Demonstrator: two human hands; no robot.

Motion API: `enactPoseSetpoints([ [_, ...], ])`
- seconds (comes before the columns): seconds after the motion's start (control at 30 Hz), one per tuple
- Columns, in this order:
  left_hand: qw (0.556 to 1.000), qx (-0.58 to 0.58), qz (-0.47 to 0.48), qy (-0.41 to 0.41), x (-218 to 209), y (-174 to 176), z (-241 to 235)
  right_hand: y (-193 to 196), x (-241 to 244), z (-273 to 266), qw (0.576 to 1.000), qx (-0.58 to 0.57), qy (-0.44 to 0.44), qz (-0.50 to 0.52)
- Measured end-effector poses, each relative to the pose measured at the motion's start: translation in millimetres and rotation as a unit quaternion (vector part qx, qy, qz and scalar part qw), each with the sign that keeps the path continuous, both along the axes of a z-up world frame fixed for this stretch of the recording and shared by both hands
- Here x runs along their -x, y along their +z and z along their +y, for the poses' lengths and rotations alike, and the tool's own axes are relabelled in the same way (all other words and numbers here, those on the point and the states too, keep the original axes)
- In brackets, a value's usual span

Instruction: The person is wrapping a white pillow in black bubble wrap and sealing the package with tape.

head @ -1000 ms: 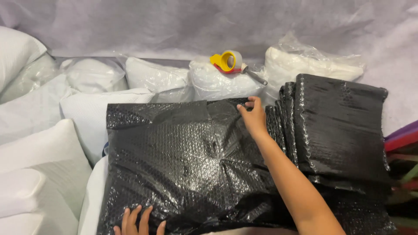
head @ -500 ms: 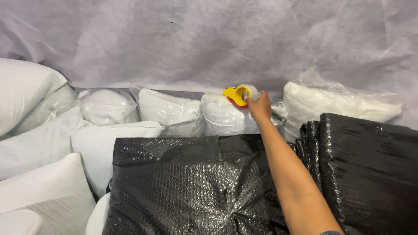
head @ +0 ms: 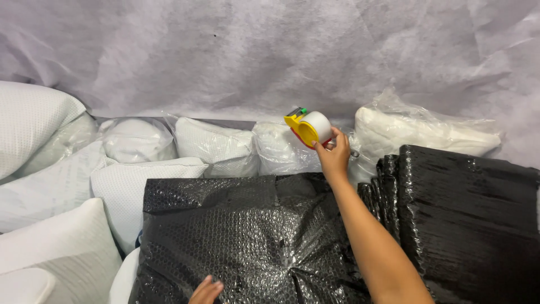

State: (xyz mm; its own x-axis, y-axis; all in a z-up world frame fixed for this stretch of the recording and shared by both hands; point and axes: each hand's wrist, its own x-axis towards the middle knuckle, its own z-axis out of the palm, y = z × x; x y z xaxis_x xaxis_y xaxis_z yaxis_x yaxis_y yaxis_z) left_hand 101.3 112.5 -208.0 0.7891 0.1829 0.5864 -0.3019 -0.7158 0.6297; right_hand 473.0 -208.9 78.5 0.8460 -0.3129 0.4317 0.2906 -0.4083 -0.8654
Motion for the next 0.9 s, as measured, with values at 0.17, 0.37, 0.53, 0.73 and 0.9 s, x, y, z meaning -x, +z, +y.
enactPoseSetpoints([
  [0.17,0.950,0.215,0.205,0.098,-4,308,-126,54,146,12,0.995,-0.065,0.071,0.031],
  [0.37,0.719,0.649,0.243,-0.059,-11,362,-166,36,325,12,0.984,-0.117,0.135,0.003],
  [0.53,0.673,0.694,0.174,-0.187,32,317,-188,-21,429,2,0.986,-0.092,0.128,-0.049],
  [0.73,0.681,0.677,0.229,-0.162,92,308,-198,8,488,-59,0.964,0.048,0.260,0.005],
  [0.9,0.714,0.586,0.304,-0.233,124,311,-199,53,463,-80,0.957,0.076,0.267,0.087],
])
